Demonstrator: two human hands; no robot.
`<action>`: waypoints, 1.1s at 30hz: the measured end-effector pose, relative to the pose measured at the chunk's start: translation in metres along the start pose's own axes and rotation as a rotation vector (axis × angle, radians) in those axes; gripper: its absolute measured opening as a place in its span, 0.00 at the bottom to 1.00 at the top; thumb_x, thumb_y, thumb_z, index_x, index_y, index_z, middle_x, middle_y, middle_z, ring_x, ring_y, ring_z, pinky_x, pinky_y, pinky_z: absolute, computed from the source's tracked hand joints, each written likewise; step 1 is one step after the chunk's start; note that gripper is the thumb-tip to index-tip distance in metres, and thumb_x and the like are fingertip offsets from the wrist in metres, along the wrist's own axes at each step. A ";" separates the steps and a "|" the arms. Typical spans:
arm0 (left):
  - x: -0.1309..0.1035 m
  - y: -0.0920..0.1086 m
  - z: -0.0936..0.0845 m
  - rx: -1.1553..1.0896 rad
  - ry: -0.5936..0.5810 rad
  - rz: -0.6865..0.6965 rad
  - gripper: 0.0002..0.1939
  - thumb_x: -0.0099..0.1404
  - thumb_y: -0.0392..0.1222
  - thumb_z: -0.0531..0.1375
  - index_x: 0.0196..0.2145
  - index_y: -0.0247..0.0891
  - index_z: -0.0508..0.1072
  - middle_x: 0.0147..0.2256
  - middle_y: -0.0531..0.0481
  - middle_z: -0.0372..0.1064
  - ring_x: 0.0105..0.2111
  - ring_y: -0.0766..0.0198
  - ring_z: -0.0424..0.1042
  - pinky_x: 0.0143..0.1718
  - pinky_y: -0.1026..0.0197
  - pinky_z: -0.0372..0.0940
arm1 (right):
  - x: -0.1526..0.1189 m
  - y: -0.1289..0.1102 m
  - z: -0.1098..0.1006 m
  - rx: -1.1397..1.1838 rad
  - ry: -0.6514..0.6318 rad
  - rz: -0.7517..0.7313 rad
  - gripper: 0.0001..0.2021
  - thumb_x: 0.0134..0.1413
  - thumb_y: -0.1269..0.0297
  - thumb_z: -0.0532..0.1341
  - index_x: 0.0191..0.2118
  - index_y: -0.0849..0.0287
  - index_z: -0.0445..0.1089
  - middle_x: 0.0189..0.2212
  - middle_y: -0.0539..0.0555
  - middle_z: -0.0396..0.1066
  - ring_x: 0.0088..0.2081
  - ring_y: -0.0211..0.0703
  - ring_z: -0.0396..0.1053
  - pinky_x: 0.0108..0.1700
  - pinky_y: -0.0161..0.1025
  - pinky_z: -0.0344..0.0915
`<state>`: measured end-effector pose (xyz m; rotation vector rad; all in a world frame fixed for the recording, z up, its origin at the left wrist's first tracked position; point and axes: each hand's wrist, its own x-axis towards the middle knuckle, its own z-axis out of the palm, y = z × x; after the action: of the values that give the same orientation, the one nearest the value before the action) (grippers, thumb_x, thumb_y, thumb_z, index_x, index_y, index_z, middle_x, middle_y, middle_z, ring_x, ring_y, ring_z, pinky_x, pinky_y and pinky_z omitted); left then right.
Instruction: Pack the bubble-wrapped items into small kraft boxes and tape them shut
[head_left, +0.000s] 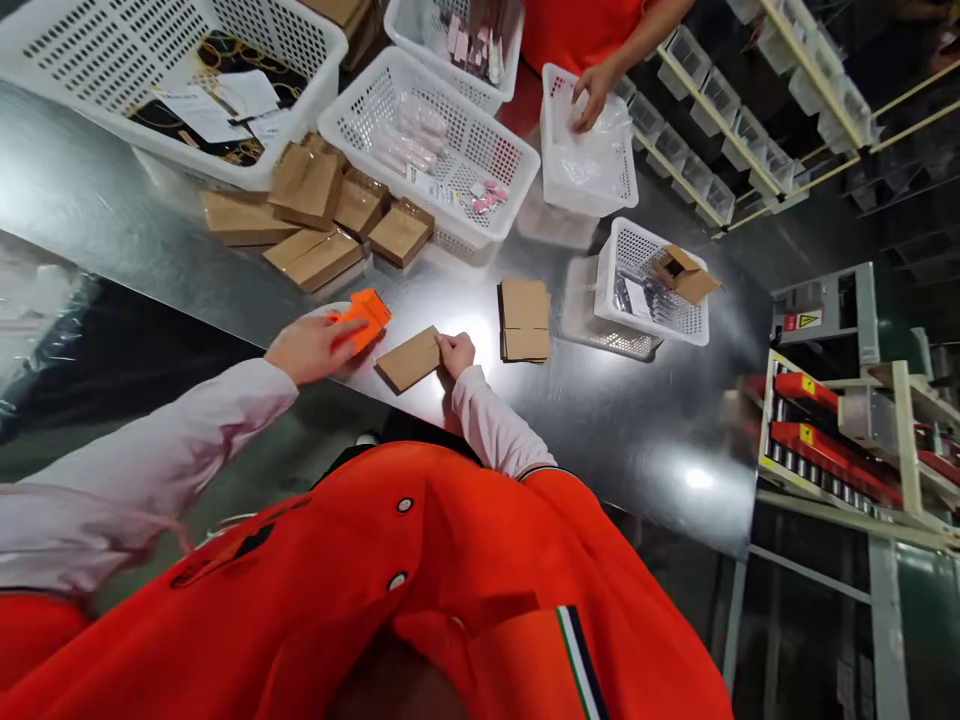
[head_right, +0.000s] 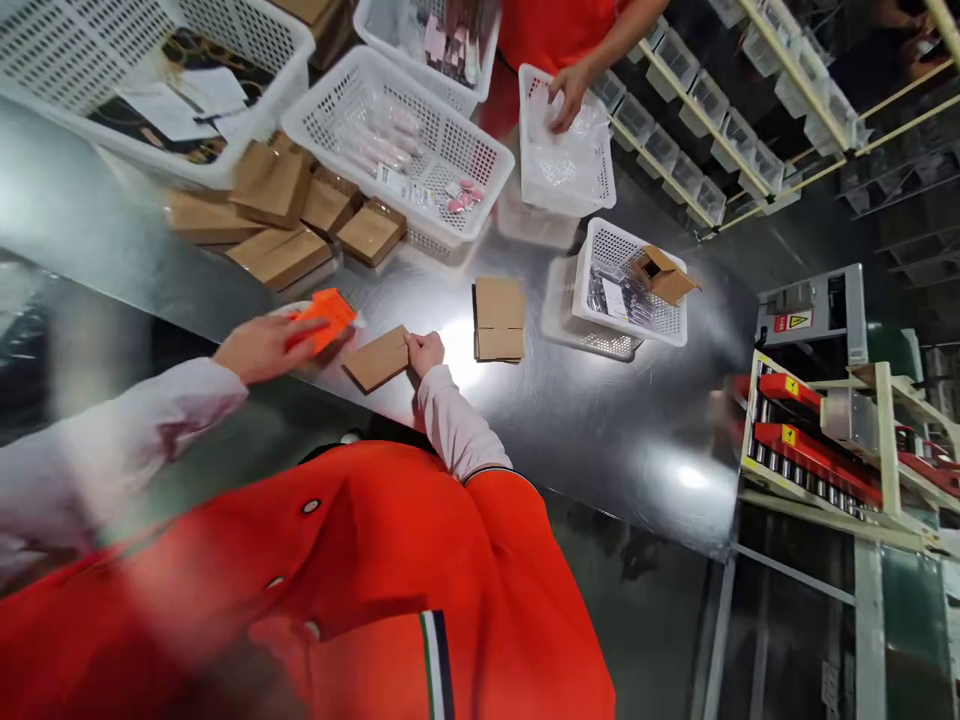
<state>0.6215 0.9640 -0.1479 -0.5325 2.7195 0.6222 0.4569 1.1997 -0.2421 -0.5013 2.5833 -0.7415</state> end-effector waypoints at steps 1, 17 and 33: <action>-0.009 -0.001 -0.006 -0.008 -0.036 -0.012 0.36 0.77 0.53 0.58 0.77 0.38 0.69 0.59 0.37 0.80 0.58 0.42 0.79 0.62 0.50 0.69 | 0.000 0.000 0.001 0.003 0.001 0.005 0.15 0.75 0.57 0.64 0.49 0.56 0.89 0.38 0.55 0.79 0.47 0.46 0.80 0.55 0.41 0.76; -0.017 0.060 0.001 0.219 -0.389 0.029 0.46 0.65 0.62 0.66 0.76 0.40 0.71 0.53 0.35 0.84 0.50 0.36 0.83 0.50 0.50 0.74 | -0.012 -0.013 0.003 -0.057 -0.020 -0.016 0.19 0.80 0.59 0.59 0.63 0.56 0.82 0.54 0.60 0.79 0.56 0.48 0.77 0.62 0.43 0.73; -0.092 -0.003 0.055 0.119 -0.312 0.054 0.48 0.67 0.57 0.60 0.81 0.40 0.62 0.57 0.38 0.83 0.56 0.40 0.82 0.54 0.53 0.73 | -0.056 -0.045 0.016 -0.175 -0.135 -0.060 0.43 0.69 0.43 0.70 0.81 0.51 0.58 0.80 0.64 0.54 0.71 0.68 0.60 0.71 0.67 0.65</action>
<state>0.7156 1.0129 -0.1624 -0.3043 2.4621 0.5054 0.5220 1.1816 -0.2136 -0.6616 2.5279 -0.4840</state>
